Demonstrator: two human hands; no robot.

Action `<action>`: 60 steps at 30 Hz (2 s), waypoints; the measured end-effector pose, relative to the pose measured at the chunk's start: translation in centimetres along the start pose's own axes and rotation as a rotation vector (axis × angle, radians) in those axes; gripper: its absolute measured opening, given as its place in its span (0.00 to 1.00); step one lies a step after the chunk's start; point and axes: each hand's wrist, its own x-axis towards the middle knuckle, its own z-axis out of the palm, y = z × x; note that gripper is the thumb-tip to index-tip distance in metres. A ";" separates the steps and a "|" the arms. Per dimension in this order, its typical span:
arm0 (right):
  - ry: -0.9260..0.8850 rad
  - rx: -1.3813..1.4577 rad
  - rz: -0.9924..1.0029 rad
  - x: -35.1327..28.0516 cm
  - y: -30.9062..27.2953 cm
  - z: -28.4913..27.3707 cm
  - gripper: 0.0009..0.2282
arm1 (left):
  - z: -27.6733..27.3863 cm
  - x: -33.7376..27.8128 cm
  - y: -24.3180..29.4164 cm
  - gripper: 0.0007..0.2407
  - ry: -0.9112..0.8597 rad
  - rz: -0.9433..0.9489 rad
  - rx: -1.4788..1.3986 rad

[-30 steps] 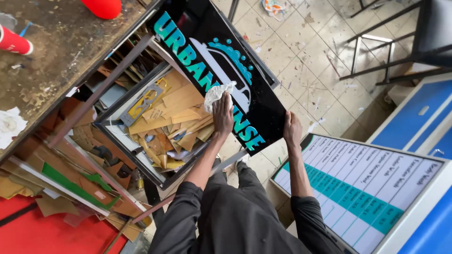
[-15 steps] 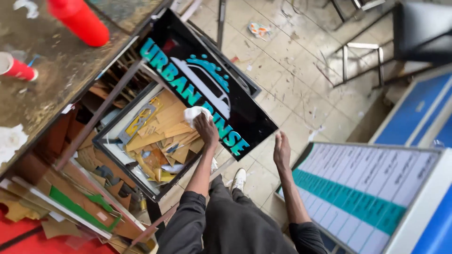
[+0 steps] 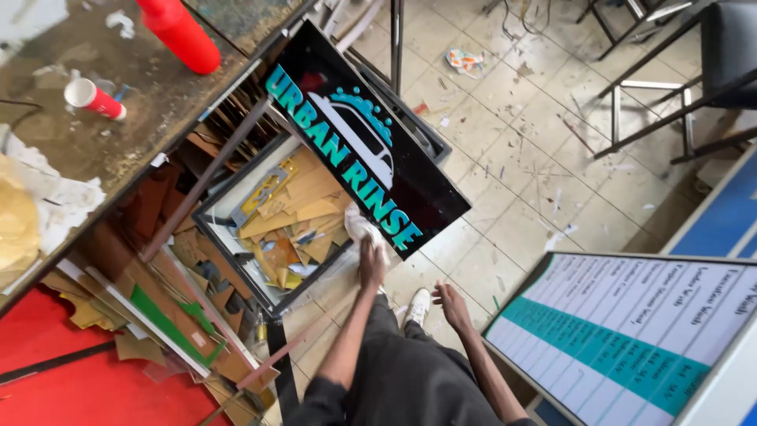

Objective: Cleaning a black acrylic sign with a cloth and spray bottle

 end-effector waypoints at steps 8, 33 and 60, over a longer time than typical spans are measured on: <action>-0.293 0.042 -0.577 -2.8 -12.4 4.2 0.61 | -4.7 -5.2 2.2 0.25 -0.078 -0.816 -0.762; -0.225 0.323 -0.120 0.5 -12.1 11.4 0.24 | 2.4 4.2 -7.6 0.11 0.210 -0.819 -0.604; -0.124 0.727 0.286 -0.8 -3.3 12.5 0.13 | 4.3 -0.6 -1.6 0.26 -0.367 -0.176 -0.146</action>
